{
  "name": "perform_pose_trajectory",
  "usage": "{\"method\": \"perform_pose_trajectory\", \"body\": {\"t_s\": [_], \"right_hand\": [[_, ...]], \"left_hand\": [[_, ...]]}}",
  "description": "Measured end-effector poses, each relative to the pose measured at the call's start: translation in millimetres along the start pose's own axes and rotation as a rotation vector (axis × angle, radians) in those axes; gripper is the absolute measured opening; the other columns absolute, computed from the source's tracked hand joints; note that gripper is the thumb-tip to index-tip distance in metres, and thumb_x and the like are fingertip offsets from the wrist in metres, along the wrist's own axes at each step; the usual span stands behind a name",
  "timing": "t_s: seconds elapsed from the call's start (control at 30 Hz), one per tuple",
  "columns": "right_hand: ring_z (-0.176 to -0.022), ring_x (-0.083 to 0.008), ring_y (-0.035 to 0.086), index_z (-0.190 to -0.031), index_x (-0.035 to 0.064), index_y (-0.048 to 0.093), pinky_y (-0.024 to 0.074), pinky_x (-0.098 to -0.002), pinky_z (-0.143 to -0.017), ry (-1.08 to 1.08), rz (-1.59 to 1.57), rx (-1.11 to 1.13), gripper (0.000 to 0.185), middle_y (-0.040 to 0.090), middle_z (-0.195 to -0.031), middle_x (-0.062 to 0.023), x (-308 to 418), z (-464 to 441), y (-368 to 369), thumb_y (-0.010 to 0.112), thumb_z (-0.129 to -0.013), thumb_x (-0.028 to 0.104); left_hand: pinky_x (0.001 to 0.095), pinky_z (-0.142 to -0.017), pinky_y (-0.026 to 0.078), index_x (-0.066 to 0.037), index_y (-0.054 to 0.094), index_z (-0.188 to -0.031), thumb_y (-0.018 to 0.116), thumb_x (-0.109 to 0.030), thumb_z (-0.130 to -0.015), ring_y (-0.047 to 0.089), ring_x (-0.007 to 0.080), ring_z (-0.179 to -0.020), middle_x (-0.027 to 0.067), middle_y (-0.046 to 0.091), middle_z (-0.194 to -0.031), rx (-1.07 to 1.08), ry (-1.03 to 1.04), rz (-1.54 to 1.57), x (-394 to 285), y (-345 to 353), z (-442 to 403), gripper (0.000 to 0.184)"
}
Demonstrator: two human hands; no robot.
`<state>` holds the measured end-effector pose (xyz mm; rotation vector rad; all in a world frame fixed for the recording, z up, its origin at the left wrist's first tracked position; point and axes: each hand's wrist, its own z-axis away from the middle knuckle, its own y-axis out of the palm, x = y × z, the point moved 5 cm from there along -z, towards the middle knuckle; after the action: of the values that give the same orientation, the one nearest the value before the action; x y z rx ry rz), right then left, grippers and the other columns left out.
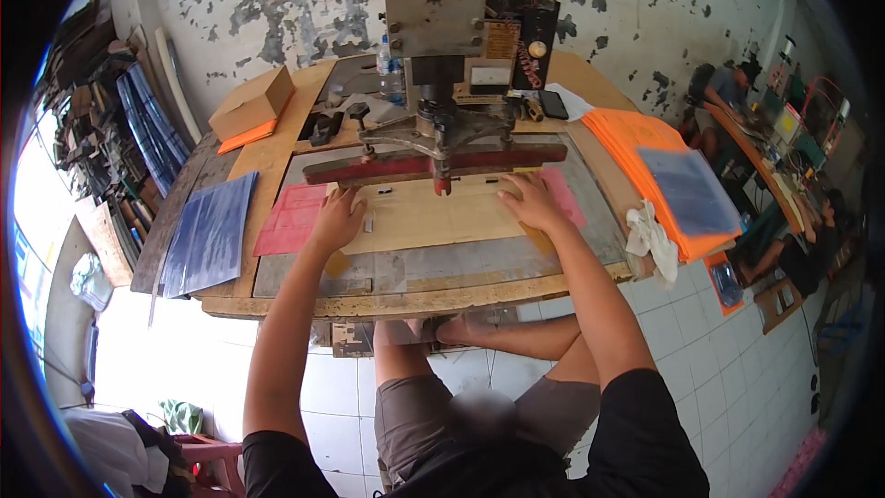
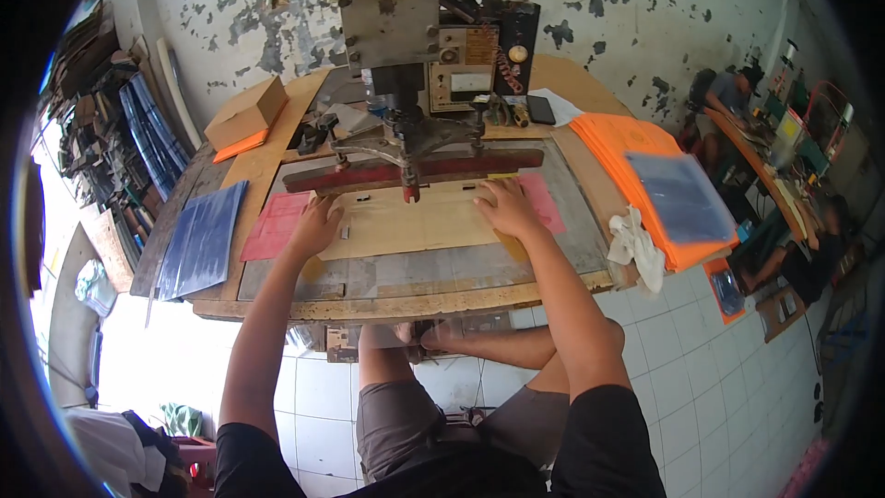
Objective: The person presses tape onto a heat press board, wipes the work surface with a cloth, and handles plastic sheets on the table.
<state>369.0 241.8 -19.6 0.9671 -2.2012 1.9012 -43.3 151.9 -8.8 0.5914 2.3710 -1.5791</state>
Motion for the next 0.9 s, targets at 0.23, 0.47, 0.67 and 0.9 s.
{"method": "perform_pose_trajectory", "body": {"t_s": [0.23, 0.47, 0.67, 0.9], "right_hand": [[-0.146, -0.0392, 0.048, -0.144, 0.0199, 0.066, 0.0372, -0.0487, -0.123, -0.024, -0.165, -0.024, 0.047, 0.06, -0.147, -0.0176, -3, 6, -4, 0.07, -0.102, 0.041], [-0.141, -0.0383, 0.053, -0.14, 0.0187, 0.067, 0.0425, -0.0468, -0.119, -0.064, -0.143, -0.027, 0.043, 0.061, -0.144, -0.0184, -12, 1, 0, 0.074, -0.1, 0.032], [-0.136, -0.0344, 0.058, -0.128, 0.0127, 0.07, 0.0444, -0.0435, -0.117, -0.103, -0.322, -0.045, 0.036, 0.067, -0.139, -0.0164, -15, 4, -6, 0.08, -0.094, 0.019], [-0.125, -0.027, 0.067, -0.11, 0.0045, 0.069, 0.048, -0.0396, -0.111, -0.105, -0.509, -0.002, 0.017, 0.077, -0.124, -0.0101, -9, 14, -17, 0.074, -0.094, 0.008]], "left_hand": [[0.0513, -0.122, 0.035, -0.014, 0.064, -0.148, 0.053, -0.03, -0.102, 0.052, 0.0366, -0.142, 0.0177, 0.062, -0.149, 0.03, 0.091, -0.061, -13, 12, 5, 0.05], [0.0505, -0.116, 0.043, -0.012, 0.069, -0.141, 0.06, -0.027, -0.098, 0.06, 0.0356, -0.135, 0.0165, 0.066, -0.145, 0.011, 0.07, 0.013, -7, 10, 3, 0.046], [0.0417, -0.094, 0.059, -0.006, 0.072, -0.132, 0.069, -0.011, -0.092, 0.072, 0.0346, -0.117, 0.0168, 0.074, -0.13, -0.011, 0.021, 0.394, -4, 6, 4, 0.04], [0.0417, -0.101, 0.057, -0.004, 0.074, -0.117, 0.068, -0.011, -0.091, 0.073, 0.0308, -0.118, 0.0143, 0.076, -0.128, 0.032, 0.096, 0.465, -22, -4, 11, 0.028]]}}
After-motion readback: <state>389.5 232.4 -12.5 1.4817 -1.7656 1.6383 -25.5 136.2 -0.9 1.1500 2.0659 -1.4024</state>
